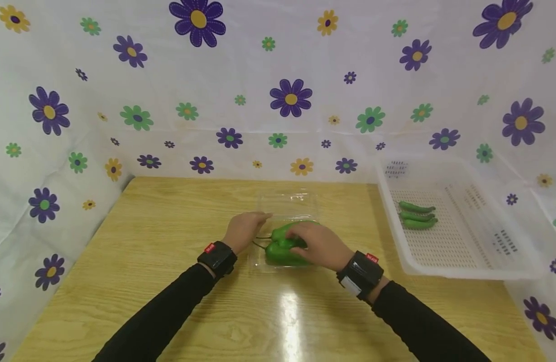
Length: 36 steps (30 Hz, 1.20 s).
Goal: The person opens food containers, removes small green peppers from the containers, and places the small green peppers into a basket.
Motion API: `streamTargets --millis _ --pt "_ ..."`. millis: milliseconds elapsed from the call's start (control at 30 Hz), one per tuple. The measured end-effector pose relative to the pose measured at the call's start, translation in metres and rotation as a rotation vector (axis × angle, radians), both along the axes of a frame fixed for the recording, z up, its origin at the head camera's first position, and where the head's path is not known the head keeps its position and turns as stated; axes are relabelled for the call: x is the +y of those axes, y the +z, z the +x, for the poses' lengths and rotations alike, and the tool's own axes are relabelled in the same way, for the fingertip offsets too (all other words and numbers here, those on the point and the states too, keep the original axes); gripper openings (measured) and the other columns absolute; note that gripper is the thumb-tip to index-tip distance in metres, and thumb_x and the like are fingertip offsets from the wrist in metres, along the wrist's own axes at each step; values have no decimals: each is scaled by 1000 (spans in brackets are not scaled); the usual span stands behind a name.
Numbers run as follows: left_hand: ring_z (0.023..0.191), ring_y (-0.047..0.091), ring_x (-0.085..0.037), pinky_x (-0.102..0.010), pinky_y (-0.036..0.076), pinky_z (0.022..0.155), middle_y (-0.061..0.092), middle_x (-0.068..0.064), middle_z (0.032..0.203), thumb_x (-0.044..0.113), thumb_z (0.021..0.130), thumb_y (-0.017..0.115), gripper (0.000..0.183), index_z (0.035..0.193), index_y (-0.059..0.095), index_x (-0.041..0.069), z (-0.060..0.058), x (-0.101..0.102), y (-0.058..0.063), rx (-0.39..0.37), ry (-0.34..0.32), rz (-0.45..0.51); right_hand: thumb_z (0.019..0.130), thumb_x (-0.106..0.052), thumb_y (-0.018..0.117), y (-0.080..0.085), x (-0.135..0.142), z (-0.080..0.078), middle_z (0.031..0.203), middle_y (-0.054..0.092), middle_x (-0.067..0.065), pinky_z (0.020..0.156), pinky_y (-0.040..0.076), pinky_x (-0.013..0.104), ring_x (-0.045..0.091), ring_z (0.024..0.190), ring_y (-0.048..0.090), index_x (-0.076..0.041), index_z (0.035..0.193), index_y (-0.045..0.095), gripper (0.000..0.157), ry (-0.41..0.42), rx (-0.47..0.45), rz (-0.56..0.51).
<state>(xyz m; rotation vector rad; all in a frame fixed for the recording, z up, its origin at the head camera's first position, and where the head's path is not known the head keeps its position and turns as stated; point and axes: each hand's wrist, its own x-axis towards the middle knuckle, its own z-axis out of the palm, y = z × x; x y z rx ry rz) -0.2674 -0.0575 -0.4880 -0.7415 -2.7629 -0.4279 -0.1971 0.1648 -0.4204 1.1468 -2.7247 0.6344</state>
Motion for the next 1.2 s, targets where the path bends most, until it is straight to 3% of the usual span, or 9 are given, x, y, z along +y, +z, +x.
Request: streamTargets --millis 333,467,633,767,900,1200 --pt "87 69 -18 -31 56 71 73 -4 103 12 92 58 27 117 68 14 0 1 2 -10 -5 20 79 -10 75 46 57 -7 96 65 5 68 53 32 17 85 63 -9 102 62 27 -122 144 -27" --pt "84 69 -17 -30 56 68 73 -3 101 13 93 58 27 117 68 15 -2 0 -1 0 0 14 81 -6 73 67 94 -16 96 66 9 71 53 38 23 86 63 -5 103 62 24 -251 130 -7" --pt "79 69 -17 -29 55 64 73 -4 100 13 92 58 27 117 68 14 -1 0 -2 12 -3 5 84 -6 69 86 144 -34 102 65 18 78 51 49 32 92 61 1 109 61 28 -444 52 49" --pt "80 69 -18 -29 55 64 73 -4 101 13 92 59 27 116 69 14 0 1 -1 24 -7 8 86 -7 66 86 181 -51 105 63 23 80 49 52 36 94 59 5 114 59 31 -527 -14 109" --pt "81 69 -18 -29 55 66 73 -4 102 13 92 59 26 116 69 14 -1 -1 -4 23 -6 17 88 -7 64 77 204 -69 104 63 26 77 49 53 38 92 59 7 113 59 29 -550 -60 142" --pt "85 70 -20 -32 56 67 73 -5 103 14 93 56 26 116 69 14 1 -1 -3 -13 4 32 88 -6 61 35 228 -105 104 62 30 76 49 56 45 93 59 9 113 59 29 -560 -158 169"
